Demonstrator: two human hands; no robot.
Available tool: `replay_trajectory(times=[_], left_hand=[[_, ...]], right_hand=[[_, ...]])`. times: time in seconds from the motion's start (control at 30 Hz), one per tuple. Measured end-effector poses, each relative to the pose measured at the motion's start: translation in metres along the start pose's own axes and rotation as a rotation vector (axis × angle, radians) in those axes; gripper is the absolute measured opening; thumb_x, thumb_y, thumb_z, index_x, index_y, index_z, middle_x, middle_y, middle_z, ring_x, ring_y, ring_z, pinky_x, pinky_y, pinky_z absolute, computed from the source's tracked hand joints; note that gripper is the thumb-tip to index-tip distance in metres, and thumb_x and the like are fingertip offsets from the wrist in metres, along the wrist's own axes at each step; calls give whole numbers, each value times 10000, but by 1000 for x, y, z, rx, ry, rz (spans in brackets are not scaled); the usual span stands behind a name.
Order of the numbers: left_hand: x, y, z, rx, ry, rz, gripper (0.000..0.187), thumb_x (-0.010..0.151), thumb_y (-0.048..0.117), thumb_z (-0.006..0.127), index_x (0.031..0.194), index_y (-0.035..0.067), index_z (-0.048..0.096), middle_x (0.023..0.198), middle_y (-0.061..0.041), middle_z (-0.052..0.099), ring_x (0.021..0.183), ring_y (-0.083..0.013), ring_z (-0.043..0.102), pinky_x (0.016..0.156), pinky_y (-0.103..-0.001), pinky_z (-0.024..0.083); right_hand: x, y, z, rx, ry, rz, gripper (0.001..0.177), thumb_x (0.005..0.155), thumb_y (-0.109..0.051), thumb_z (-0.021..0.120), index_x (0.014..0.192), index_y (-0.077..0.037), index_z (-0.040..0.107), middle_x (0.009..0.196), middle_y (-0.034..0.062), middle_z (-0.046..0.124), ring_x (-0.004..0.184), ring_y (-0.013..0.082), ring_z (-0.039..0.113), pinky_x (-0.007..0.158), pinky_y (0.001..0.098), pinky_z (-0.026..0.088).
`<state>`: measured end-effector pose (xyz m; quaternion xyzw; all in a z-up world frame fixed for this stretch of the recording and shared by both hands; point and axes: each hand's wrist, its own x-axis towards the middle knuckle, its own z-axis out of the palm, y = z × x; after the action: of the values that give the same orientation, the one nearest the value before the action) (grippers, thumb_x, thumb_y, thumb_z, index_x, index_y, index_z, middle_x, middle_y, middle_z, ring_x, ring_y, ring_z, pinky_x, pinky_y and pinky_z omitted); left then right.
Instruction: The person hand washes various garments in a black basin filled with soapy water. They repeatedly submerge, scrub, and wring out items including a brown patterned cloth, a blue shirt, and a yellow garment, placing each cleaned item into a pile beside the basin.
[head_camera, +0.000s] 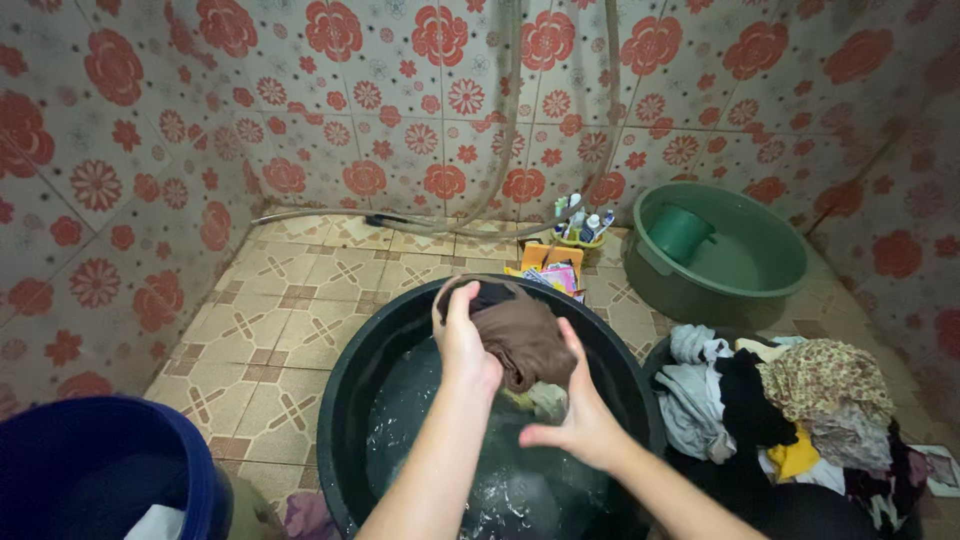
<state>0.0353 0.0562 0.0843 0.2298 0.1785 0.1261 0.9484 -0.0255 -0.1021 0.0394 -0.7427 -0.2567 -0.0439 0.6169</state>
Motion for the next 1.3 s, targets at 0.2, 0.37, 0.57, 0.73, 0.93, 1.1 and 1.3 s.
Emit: replay_trajectory(times=[0.2, 0.37, 0.57, 0.73, 0.93, 1.1, 1.3], left_hand=[[-45, -31, 22, -77, -71, -261, 368, 787, 204, 715, 1109, 41, 641, 1052, -141, 686, 907, -281, 702, 820, -426, 590], [-79, -20, 53, 309, -309, 388, 412, 744, 91, 744, 1123, 72, 585, 1082, -101, 630, 1000, -226, 626, 892, -366, 536], [-104, 46, 87, 758, -871, 1494, 418, 617, 130, 754, 977, 53, 556, 1142, -204, 575, 1134, -395, 575, 1007, -482, 474], [-98, 52, 88, 943, -1321, 1413, 298, 792, 135, 780, 1044, 122, 623, 1046, -59, 622, 1036, -261, 646, 961, -389, 524], [-75, 16, 75, 1034, -1623, 1429, 191, 825, 90, 704, 995, 159, 649, 904, -39, 598, 900, -244, 652, 832, -370, 531], [-67, -19, 57, 1317, -1879, 1526, 108, 779, 199, 668, 881, 175, 695, 833, -39, 643, 820, -266, 703, 774, -434, 556], [-64, -67, 19, 1528, -2104, 1422, 123, 773, 248, 645, 736, 173, 734, 816, -38, 703, 789, -260, 737, 684, -410, 584]], right_hand=[[33, -21, 9, 183, 547, -319, 1018, 755, -275, 888, 1538, -102, 262, 1576, 151, 397, 1447, 307, 471, 1198, 442, 389], [61, -60, -37, 895, 561, -7, 342, 973, -301, 711, 1153, -94, 505, 1212, 140, 639, 1178, 297, 652, 1045, 475, 522], [89, -87, -74, 1096, 224, 449, 379, 1004, -458, 491, 1043, -117, 655, 1042, 65, 700, 975, 203, 675, 886, 385, 531], [110, -87, -101, 892, -308, 689, 439, 1018, -530, 550, 902, -123, 668, 810, 33, 684, 743, 180, 652, 637, 370, 536], [135, -68, -93, 576, -228, 957, 310, 988, -360, 693, 826, -126, 570, 761, -15, 592, 716, 144, 567, 699, 331, 507], [131, -62, -70, 295, -345, 1059, 334, 896, -339, 724, 743, -83, 573, 754, 40, 623, 776, 208, 643, 747, 374, 548], [112, -33, -49, 96, -493, 1011, 419, 941, -351, 686, 681, -47, 564, 680, 68, 615, 681, 207, 649, 690, 378, 569]])
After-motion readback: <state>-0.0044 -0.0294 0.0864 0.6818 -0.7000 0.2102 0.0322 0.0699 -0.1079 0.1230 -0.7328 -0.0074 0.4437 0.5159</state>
